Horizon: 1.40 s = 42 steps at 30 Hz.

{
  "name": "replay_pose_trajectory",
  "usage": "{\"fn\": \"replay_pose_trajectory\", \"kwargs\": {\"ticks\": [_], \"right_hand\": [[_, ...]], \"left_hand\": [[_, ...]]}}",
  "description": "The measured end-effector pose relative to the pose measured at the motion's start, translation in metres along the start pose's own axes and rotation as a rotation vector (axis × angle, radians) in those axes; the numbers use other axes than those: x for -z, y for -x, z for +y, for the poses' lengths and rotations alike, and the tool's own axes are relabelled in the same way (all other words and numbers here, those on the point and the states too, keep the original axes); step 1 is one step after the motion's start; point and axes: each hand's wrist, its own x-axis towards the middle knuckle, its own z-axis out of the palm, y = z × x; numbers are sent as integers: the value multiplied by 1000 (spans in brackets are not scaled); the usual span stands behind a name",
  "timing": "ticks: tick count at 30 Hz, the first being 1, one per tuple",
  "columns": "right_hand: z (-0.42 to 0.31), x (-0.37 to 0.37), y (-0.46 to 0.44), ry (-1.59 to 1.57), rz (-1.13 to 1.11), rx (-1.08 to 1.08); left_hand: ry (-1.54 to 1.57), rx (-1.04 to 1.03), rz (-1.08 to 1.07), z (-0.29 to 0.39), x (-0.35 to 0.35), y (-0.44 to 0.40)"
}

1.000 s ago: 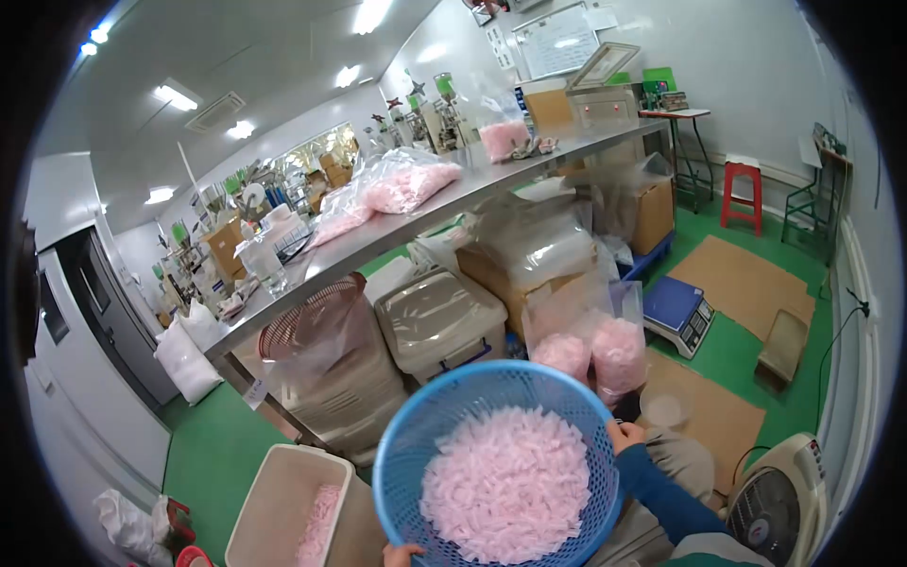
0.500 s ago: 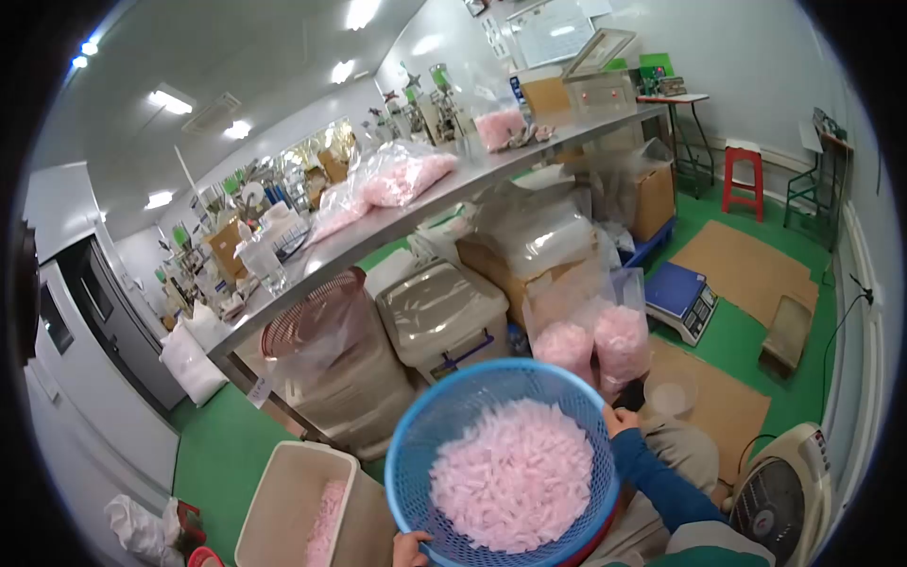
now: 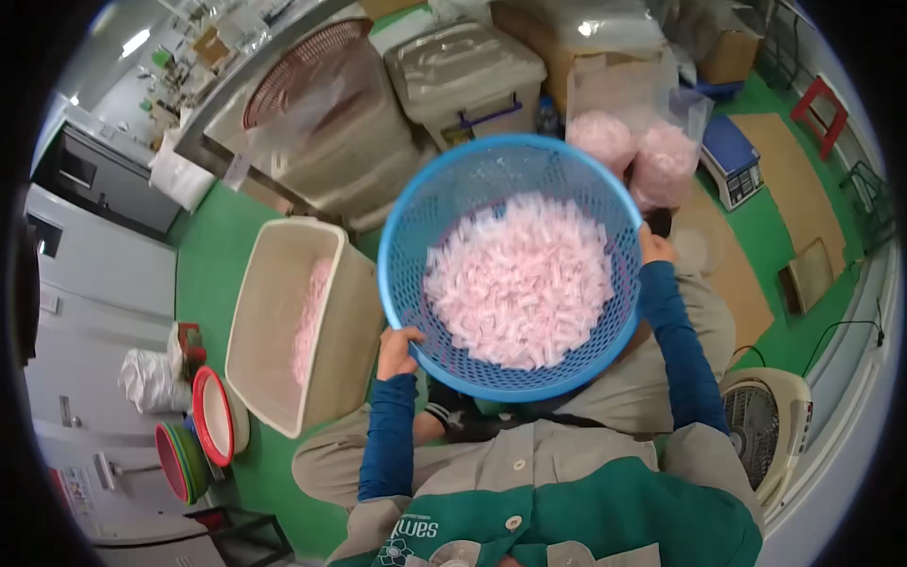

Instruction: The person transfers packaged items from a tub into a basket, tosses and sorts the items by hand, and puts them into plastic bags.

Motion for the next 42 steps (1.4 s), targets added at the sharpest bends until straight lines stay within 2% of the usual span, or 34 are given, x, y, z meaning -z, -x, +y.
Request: {"fn": "replay_pose_trajectory", "kwargs": {"ticks": [2,4,5,7,8,9,11,13,14,15,16,17,20,25,30,32,34,36,37,38,40,41,42], "right_hand": [[-10,29,7,-200,-55,156],[-44,61,37,-298,-123,127],[-29,50,34,-357,-58,146],[-2,27,29,-468,70,197],[48,8,0,-311,37,296],[69,-6,-13,-253,33,269],[109,-34,-38,-134,21,217],[134,-31,-44,-90,-18,321],[146,-30,-48,-70,-36,374],[125,-22,-28,8,-48,539],[93,-31,9,-266,45,365],[86,-24,21,-151,25,204],[109,-27,20,27,15,160],[132,-29,22,79,-13,131],[127,-28,25,220,22,114],[123,-29,26,330,67,196],[119,-31,26,422,16,157],[146,-35,16,566,132,410],[74,-31,45,893,116,408],[64,-33,46,897,111,405],[60,-38,41,610,-8,569],[64,-48,38,519,-107,678],[70,-62,37,474,-247,693]], "left_hand": [[161,26,-2,37,-7,37],[277,-63,-26,75,-18,73],[325,-103,-12,81,-22,79],[430,-112,68,43,-24,52],[338,-28,140,25,-21,35],[289,-3,118,-5,-12,1],[254,-9,90,-18,-10,-27],[193,52,143,-9,-20,-17],[260,68,158,-4,-26,-6],[269,107,138,-21,-19,-4],[207,140,175,-23,-21,3],[224,178,160,-38,-17,6],[245,202,183,-62,-18,6],[180,245,231,-73,-23,9],[191,294,184,-80,-24,3],[188,318,200,-85,-25,-2],[184,341,210,-89,-23,-7],[201,322,197,-91,-21,-9],[181,370,192,-79,-25,-5],[179,376,194,-77,-27,-4],[175,318,243,-76,-35,0],[146,327,262,-71,-38,2],[146,314,248,-69,-38,2]]}}
